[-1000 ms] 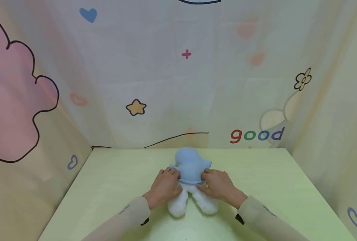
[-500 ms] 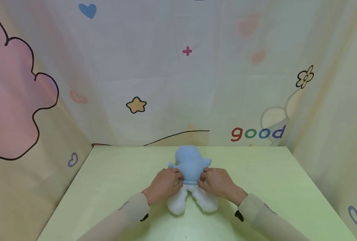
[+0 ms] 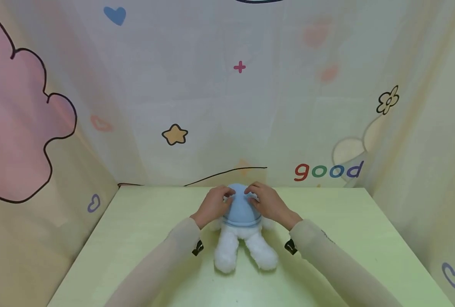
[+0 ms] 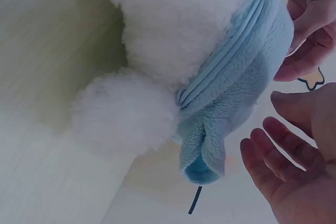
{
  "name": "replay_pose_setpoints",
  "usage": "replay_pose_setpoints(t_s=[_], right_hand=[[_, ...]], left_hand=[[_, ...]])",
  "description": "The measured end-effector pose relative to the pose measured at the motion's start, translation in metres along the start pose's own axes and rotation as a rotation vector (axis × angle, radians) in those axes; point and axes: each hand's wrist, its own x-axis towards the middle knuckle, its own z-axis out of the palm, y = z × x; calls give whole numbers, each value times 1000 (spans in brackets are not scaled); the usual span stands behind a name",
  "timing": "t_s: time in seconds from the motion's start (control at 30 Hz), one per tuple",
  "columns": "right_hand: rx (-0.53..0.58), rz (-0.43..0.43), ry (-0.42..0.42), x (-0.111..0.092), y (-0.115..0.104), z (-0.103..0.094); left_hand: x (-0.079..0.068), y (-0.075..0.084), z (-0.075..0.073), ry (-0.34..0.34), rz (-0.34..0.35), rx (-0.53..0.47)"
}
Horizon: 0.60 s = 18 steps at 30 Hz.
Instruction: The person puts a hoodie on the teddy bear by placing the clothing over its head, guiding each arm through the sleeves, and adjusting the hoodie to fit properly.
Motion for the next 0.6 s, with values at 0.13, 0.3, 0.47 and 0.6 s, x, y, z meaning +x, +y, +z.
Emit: replay_pose_setpoints(t_s=[0.13, 0.3, 0.47, 0.6], right_hand=[[7, 28, -105, 12, 5, 4], [-22, 24, -141, 12, 8, 11], [-36, 10, -115, 7, 9, 17], [-35, 20, -92, 6, 10, 23]], left_hand=[[10, -4, 4, -48, -7, 30], [10, -3, 10, -110, -19, 48], [6, -2, 13, -144, -43, 12], [2, -4, 17, -89, -54, 18]])
